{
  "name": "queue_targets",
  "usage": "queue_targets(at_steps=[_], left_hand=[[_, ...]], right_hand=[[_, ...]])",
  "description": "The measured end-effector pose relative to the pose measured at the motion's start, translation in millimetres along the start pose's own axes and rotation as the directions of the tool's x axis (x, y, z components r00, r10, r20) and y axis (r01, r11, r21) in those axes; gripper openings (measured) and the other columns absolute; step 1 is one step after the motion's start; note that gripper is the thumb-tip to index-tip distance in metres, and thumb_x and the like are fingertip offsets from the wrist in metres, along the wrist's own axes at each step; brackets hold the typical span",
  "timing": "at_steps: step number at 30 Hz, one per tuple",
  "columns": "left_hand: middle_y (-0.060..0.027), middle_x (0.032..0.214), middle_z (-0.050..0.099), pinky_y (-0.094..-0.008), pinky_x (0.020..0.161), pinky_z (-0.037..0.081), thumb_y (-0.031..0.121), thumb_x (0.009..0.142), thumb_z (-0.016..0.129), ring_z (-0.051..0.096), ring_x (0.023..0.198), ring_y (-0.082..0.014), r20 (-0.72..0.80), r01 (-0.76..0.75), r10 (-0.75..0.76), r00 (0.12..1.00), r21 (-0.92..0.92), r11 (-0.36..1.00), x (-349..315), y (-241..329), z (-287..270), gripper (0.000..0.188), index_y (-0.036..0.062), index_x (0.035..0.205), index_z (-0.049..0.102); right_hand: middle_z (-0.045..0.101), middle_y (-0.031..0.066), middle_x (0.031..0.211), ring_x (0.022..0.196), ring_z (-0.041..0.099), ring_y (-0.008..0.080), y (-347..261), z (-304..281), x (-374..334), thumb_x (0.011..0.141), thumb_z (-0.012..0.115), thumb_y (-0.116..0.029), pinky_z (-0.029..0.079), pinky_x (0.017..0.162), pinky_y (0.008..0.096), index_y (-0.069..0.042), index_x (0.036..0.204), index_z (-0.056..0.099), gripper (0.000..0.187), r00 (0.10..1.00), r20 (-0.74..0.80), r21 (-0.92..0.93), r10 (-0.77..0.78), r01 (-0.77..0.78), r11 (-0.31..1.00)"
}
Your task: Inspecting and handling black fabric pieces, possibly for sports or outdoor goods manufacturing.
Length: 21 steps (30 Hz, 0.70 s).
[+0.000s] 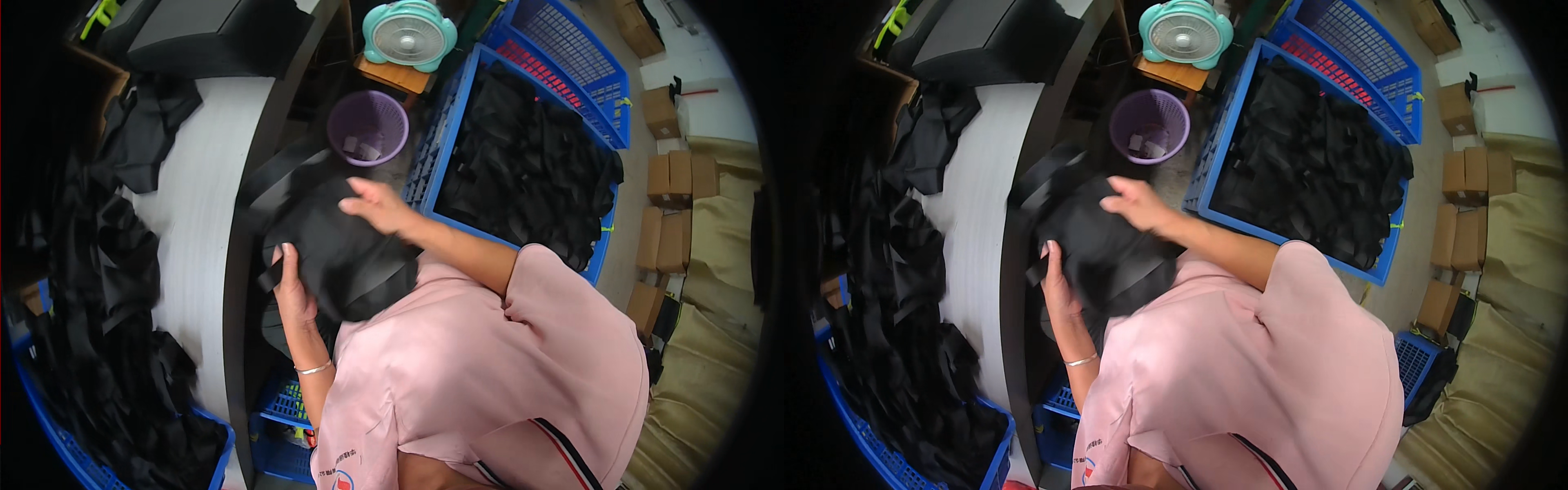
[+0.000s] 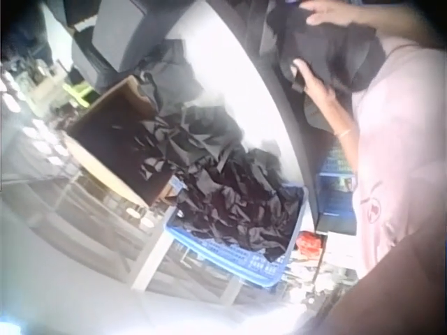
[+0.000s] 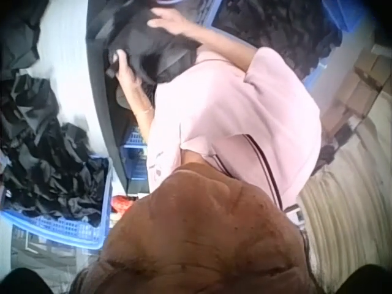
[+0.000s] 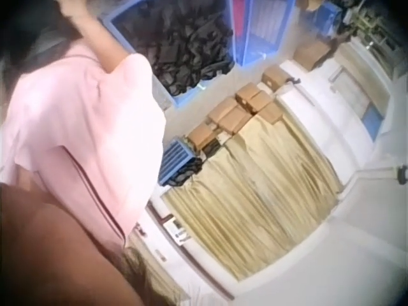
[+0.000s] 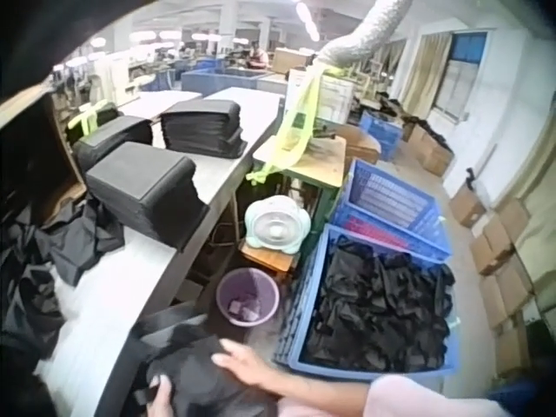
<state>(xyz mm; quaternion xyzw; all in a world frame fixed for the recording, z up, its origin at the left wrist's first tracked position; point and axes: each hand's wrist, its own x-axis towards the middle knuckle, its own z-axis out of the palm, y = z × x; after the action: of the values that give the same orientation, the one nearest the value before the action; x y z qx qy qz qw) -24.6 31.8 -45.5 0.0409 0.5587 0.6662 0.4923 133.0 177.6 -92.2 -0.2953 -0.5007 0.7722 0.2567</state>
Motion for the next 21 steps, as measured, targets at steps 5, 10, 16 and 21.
queue_targets(at_steps=[5, 10, 16, 21], left_hand=[[-0.0206, 0.142, 0.056, -0.0358, 0.092, 0.057, 0.031, 0.103, 0.059, 0.065, 0.119, -0.0274, 0.192, -0.006, -0.014, 0.981, 0.1, 0.995, -3.0, -7.4, -2.4, 0.056, -0.0005, 0.147, 0.044], [-0.0192, 0.138, 0.059, -0.0353, 0.092, 0.057, 0.027, 0.104, 0.058, 0.065, 0.118, -0.0256, 0.099, 0.032, -0.045, 0.994, 0.128, 0.991, -10.1, -5.6, -17.2, 0.05, -0.0008, 0.144, 0.048], [-0.0236, 0.139, 0.058, -0.0432, 0.104, 0.048, 0.038, 0.104, 0.054, 0.058, 0.128, -0.0324, 0.304, -0.344, 0.3, 0.904, 0.1, 0.934, -61.3, 49.6, 16.8, 0.052, -0.0049, 0.134, 0.057], [-0.0331, 0.149, 0.042, -0.0537, 0.11, 0.04, 0.073, 0.096, 0.042, 0.043, 0.139, -0.0411, 0.464, -0.82, 0.76, 0.456, -0.114, 0.561, -144.2, 129.4, 47.9, 0.091, -0.0018, 0.148, 0.045]], right_hand=[[0.066, -0.0007, 0.099, 0.087, 0.062, 0.009, -19.9, -151.2, -23.9, 0.095, 0.067, -0.013, 0.054, 0.081, 0.0277, -0.006, 0.104, 0.062, 0.012, 0.876, -0.481, -0.082, -0.018, -0.025, 0.996], [0.061, 0.0013, 0.107, 0.097, 0.055, 0.013, -88.8, -306.8, -93.6, 0.089, 0.075, -0.037, 0.045, 0.089, 0.0276, 0.003, 0.129, 0.059, 0.058, 0.528, -0.8, -0.44, -0.286, -0.192, 0.877], [0.062, 0.0255, 0.132, 0.123, 0.058, 0.042, -149.0, -429.7, -132.4, 0.094, 0.06, -0.046, 0.043, 0.105, 0.0457, 0.005, 0.138, 0.053, 0.068, 0.12, -0.787, -0.465, -0.606, -0.76, 0.454], [0.071, 0.0109, 0.105, 0.081, 0.069, 0.0167, -73.1, -353.2, -54.0, 0.094, 0.063, -0.011, 0.056, 0.073, 0.0304, 0.0, 0.124, 0.064, 0.032, 0.692, -0.659, -0.648, -0.295, -0.323, 0.689]])
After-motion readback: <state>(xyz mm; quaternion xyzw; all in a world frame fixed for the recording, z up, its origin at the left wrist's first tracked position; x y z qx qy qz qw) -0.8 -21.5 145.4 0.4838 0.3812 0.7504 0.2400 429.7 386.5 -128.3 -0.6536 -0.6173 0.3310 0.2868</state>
